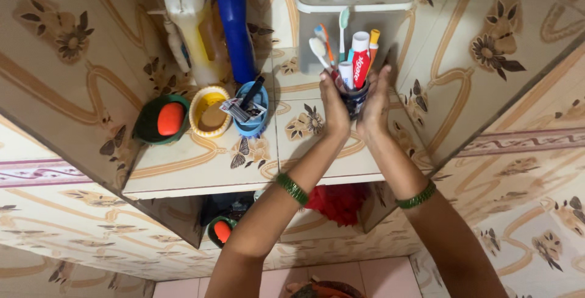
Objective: The person sorts items in a white plastic tray on the bathroom shelf, then places a lidded container on the shelf and arranges a toothbrush cup, toothpaste tubes, soap dishes and a sponge on the shelf surface, repositioning the cup and soap dishes to organize the shelf.
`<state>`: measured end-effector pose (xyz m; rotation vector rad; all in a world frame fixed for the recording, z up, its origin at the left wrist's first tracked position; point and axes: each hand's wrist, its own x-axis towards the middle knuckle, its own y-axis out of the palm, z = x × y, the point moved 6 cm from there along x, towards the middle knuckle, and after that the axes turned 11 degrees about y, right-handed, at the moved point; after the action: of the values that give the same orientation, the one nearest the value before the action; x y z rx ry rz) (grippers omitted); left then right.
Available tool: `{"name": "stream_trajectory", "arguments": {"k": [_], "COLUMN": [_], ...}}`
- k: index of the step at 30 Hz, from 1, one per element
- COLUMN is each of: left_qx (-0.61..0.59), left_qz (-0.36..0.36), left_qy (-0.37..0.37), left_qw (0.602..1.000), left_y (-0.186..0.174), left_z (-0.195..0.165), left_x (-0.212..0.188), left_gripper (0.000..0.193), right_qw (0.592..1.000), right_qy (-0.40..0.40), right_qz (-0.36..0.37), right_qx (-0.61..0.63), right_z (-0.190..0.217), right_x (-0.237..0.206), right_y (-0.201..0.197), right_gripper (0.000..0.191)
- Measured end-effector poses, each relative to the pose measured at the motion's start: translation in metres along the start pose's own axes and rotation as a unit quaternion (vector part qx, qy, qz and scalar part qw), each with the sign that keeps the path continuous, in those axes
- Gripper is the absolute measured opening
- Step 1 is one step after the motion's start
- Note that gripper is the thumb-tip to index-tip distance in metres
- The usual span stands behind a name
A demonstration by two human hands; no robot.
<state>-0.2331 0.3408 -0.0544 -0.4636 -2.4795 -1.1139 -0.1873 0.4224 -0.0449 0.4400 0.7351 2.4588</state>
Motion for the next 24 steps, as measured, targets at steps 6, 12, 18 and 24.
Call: {"name": "stream_trajectory", "arguments": {"k": [6,12,18,24], "left_qx": [0.085,0.211,0.291,0.29], "left_qz": [-0.012,0.012,0.022,-0.003], "left_qy": [0.039,0.093,0.089,0.097], "left_qw": [0.996,0.973,0.952,0.952], "left_y": [0.032,0.043,0.045,0.04], "left_z": [0.001,-0.008,-0.007,-0.007], "left_x": [0.016,0.021,0.025,0.02], "left_gripper": [0.07,0.068,0.077,0.083], "right_qw": [1.0,1.0,0.999,0.999], "right_qy": [-0.02,-0.013,-0.039,-0.032], "right_qz": [-0.009,-0.017,-0.02,0.002], "right_qx": [0.016,0.023,-0.009,-0.031], "right_z": [0.019,0.024,0.027,0.029], "right_x": [0.017,0.024,0.029,0.022], "right_y": [-0.009,-0.008,-0.002,0.004], "right_gripper": [0.068,0.07,0.072,0.076]}}
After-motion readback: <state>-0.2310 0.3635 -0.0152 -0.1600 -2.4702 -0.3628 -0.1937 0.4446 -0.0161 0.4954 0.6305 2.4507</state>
